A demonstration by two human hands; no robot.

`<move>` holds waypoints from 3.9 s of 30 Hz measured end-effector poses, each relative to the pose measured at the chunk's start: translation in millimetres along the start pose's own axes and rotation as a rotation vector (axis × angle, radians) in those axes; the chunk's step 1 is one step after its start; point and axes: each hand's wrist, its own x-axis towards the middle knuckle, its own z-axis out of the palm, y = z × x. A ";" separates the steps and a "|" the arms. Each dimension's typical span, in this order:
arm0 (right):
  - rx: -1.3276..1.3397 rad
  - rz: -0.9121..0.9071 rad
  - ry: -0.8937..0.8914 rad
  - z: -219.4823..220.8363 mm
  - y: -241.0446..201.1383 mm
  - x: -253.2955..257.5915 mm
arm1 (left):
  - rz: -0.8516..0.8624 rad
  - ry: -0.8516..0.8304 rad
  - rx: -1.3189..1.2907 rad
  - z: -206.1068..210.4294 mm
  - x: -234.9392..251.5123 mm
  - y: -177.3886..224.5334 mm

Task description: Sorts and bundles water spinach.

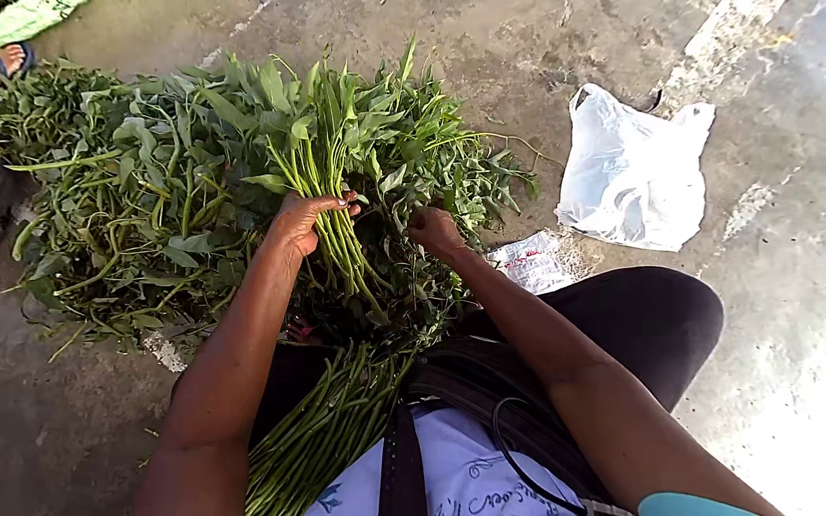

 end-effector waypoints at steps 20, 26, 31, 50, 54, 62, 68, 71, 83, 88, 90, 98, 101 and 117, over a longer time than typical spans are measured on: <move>0.774 -0.298 0.444 -8.2 -20.7 -20.5 | 0.146 0.210 -0.153 4.2 8.2 -7.6; 0.921 -0.478 0.282 11.4 -56.4 -49.8 | 0.149 0.124 -0.151 7.6 4.1 -13.0; 0.707 -0.482 0.268 19.3 -77.4 -51.4 | 0.272 0.054 -0.098 12.6 4.1 -21.8; 0.797 -0.355 0.518 38.6 -119.9 -1.8 | 0.387 0.198 0.124 19.1 2.4 -21.4; 0.276 -0.661 0.499 35.9 -101.6 -17.8 | 0.397 0.235 0.098 7.7 2.7 -4.2; -0.435 -0.429 -0.507 24.2 -18.3 -43.0 | 0.474 0.269 0.074 -9.1 8.9 8.1; 0.241 -0.525 0.065 -32.6 -72.4 -21.6 | 0.426 0.136 0.149 4.6 3.3 -1.8; 0.565 -0.618 0.152 -27.3 -99.7 -11.3 | 0.388 0.082 0.167 9.3 0.8 -3.1; 0.458 -0.623 0.038 -12.7 -87.3 -17.3 | 0.320 0.184 0.009 -4.8 11.0 7.0; -0.007 -0.630 0.214 -3.8 -92.9 -23.3 | 0.301 0.155 0.102 2.4 6.2 3.2; -0.123 -0.711 0.314 2.2 -93.6 -25.6 | 0.310 0.185 0.134 3.1 6.5 3.3; 0.217 -0.525 0.309 21.1 -67.7 -42.8 | 0.335 0.295 -0.038 -15.0 11.8 15.7; 0.238 -0.440 0.165 4.7 -79.5 -30.7 | 0.330 0.260 0.021 -5.3 8.9 6.4; 0.320 -0.393 0.186 16.6 -72.2 -36.0 | 0.363 0.282 -0.028 -7.6 10.0 11.6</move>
